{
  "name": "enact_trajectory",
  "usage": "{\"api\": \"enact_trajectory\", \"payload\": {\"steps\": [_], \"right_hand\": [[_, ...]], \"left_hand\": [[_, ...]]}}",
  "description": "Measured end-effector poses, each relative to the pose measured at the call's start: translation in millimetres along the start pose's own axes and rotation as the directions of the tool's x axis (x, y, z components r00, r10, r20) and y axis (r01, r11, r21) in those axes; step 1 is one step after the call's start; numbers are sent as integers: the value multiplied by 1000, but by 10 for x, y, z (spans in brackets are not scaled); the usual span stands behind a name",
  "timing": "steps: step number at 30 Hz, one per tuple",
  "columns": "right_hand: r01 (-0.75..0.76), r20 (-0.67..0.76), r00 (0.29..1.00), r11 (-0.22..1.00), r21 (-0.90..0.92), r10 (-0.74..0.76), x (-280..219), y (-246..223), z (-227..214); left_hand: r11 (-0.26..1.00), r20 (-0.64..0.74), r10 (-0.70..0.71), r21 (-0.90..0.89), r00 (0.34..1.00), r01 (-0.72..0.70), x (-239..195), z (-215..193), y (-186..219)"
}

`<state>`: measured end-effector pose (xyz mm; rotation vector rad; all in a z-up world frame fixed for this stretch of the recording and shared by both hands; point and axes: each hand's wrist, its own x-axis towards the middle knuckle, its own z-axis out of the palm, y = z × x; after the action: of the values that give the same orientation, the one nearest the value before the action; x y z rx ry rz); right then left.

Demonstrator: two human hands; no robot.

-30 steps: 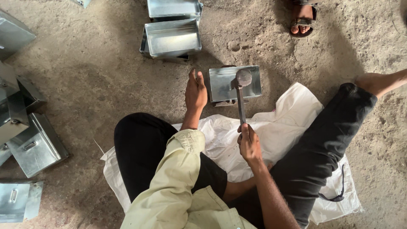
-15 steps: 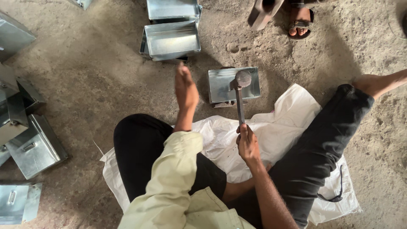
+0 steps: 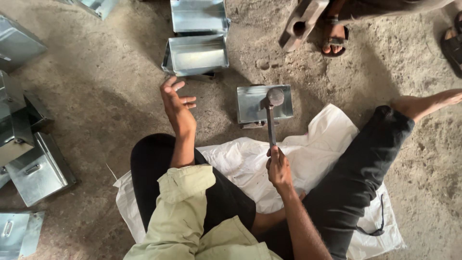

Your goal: The person uses a hammer to flatten or shape the edges and sides of metal boxes, handling them one by one while sitting on the ground.

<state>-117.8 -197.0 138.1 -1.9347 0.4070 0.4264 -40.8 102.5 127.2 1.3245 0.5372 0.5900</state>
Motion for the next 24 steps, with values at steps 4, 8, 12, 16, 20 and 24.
{"api": "enact_trajectory", "payload": {"steps": [4, 8, 12, 16, 20, 24], "right_hand": [[-4, 7, 1000, 999, 38, 4, 1, -9, -1], [2, 6, 1000, 999, 39, -2, 44, 62, -7], [192, -9, 981, 981, -28, -193, 70, 122, -17], [-77, 23, 997, 997, 31, 77, 48, 5, -33], [-71, 29, 997, 997, 3, 71, -4, -81, -48], [-50, 21, 999, 999, -10, 50, -15, -97, -36]], "left_hand": [[1000, 0, -16, 19, 1000, 16, -1, 15, -8], [1000, -15, -9, 22, 1000, 9, 4, 5, 19], [999, -13, -12, 41, 1000, 13, 6, 7, 35], [999, -15, -10, 33, 1000, 10, 10, -2, 27], [999, -18, -9, 34, 1000, 10, 4, 1, 18], [999, -14, -7, 35, 1000, 7, 3, 1, 19]]}}
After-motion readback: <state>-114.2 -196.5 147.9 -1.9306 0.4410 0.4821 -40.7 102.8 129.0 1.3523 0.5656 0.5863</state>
